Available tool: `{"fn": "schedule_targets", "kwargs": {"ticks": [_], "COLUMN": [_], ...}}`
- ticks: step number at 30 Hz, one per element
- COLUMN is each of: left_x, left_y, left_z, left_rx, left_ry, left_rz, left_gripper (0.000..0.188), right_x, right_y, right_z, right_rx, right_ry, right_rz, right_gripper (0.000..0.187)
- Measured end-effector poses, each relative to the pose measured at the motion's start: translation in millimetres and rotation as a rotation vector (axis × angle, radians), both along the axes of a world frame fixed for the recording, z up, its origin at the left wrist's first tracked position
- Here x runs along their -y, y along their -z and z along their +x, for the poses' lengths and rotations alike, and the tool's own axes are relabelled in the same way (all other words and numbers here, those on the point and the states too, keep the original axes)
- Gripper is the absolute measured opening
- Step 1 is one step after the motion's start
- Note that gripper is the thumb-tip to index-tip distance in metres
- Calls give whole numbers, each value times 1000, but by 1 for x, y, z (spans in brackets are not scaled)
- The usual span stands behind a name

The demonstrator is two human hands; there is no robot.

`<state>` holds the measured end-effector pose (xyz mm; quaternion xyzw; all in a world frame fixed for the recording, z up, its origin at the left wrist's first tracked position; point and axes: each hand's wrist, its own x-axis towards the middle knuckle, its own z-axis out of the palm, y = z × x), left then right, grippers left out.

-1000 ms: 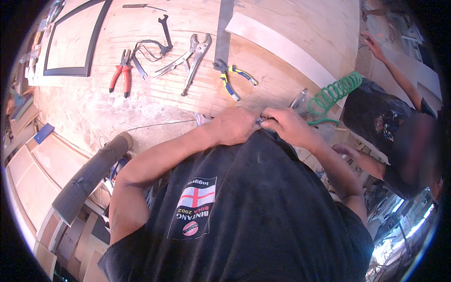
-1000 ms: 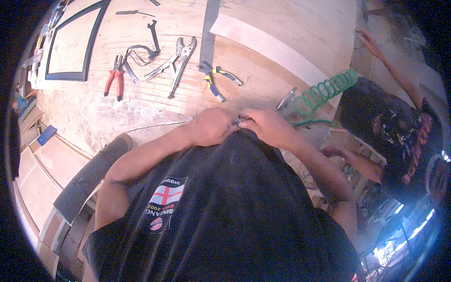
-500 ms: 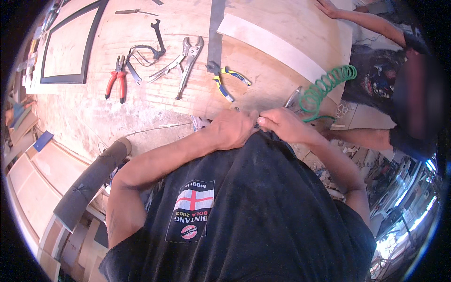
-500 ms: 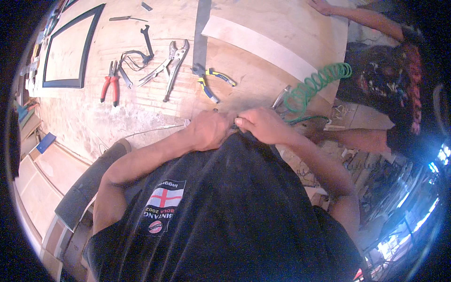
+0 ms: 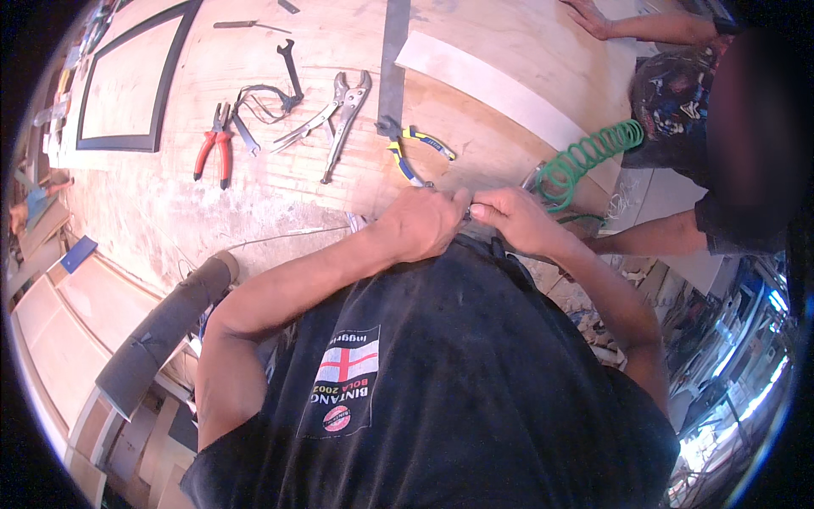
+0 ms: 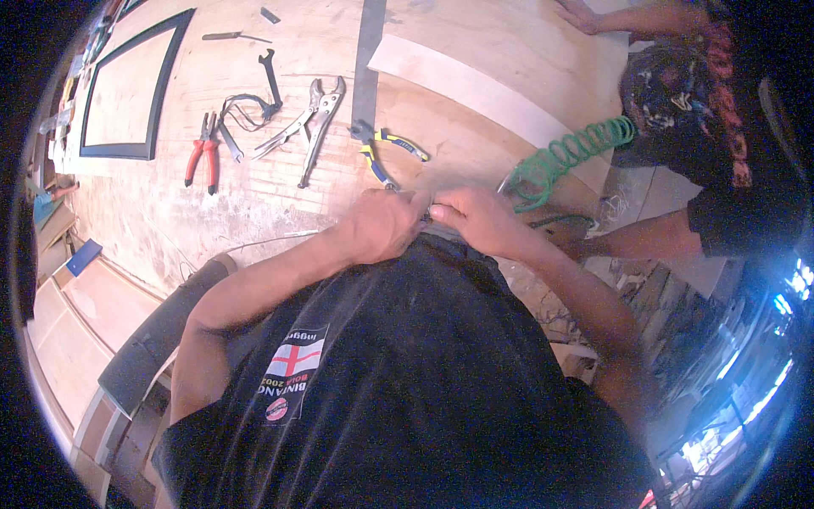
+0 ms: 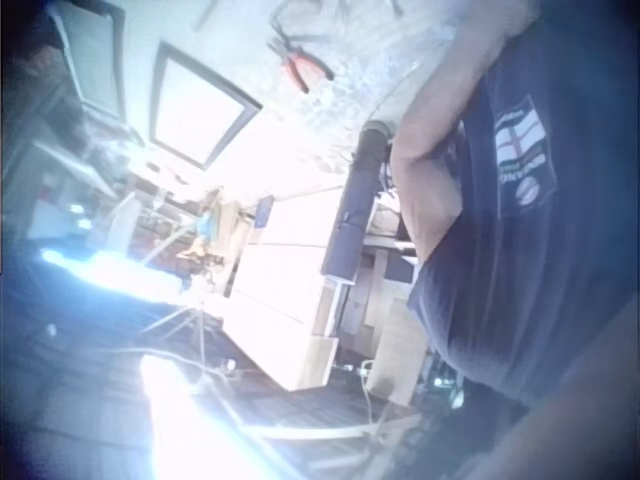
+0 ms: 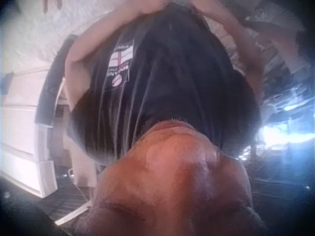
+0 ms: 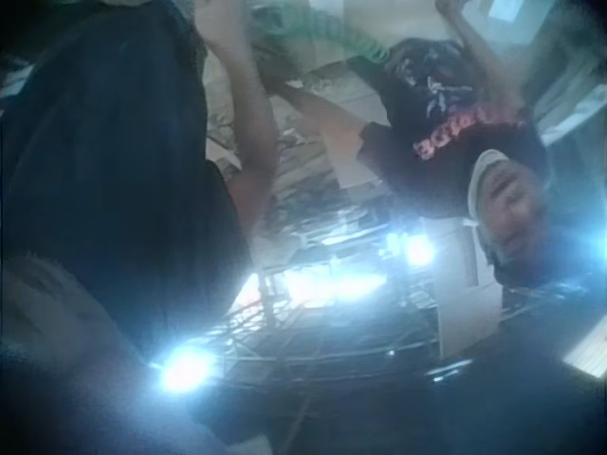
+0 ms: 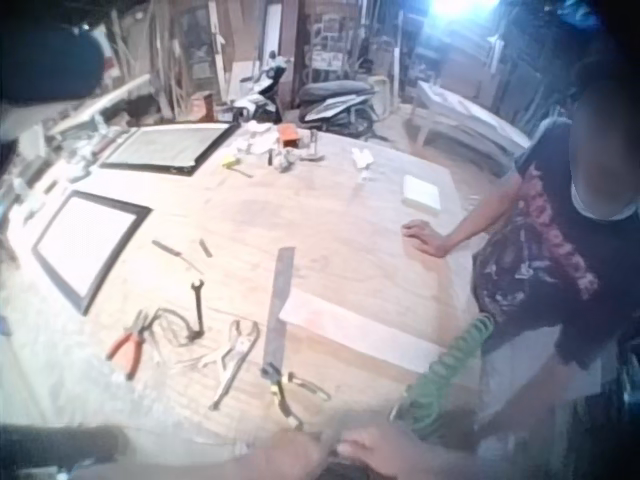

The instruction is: The person assembles a pneumatic tool by attaching a green air hose to a metal fitting using pliers and a wrench. They tighten the connection and test the assembly on a wooden workbench.

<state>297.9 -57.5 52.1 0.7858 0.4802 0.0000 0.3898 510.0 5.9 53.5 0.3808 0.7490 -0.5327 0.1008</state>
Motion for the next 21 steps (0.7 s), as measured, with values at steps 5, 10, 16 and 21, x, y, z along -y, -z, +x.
{"fn": "schedule_targets", "kwargs": {"ticks": [5,10,16,21], "left_x": [4,2,1,-6], "left_y": [10,31,24,12], "left_z": [1,-10,-4,9], "left_rx": [29,442,318,7], "left_ry": [-10,-164,-139,-96], "left_rz": [19,-220,-98,168], "left_gripper": [25,30,30,26], "right_x": [-12,-3,-6,-33], "right_y": [6,-19,-20,-6], "right_z": [5,-6,-7,0], "right_rx": [-11,-153,-31,-54], "right_ry": [7,-159,-109,39], "right_rz": [-425,411,269,-183], "right_gripper": [25,17,17,21]}}
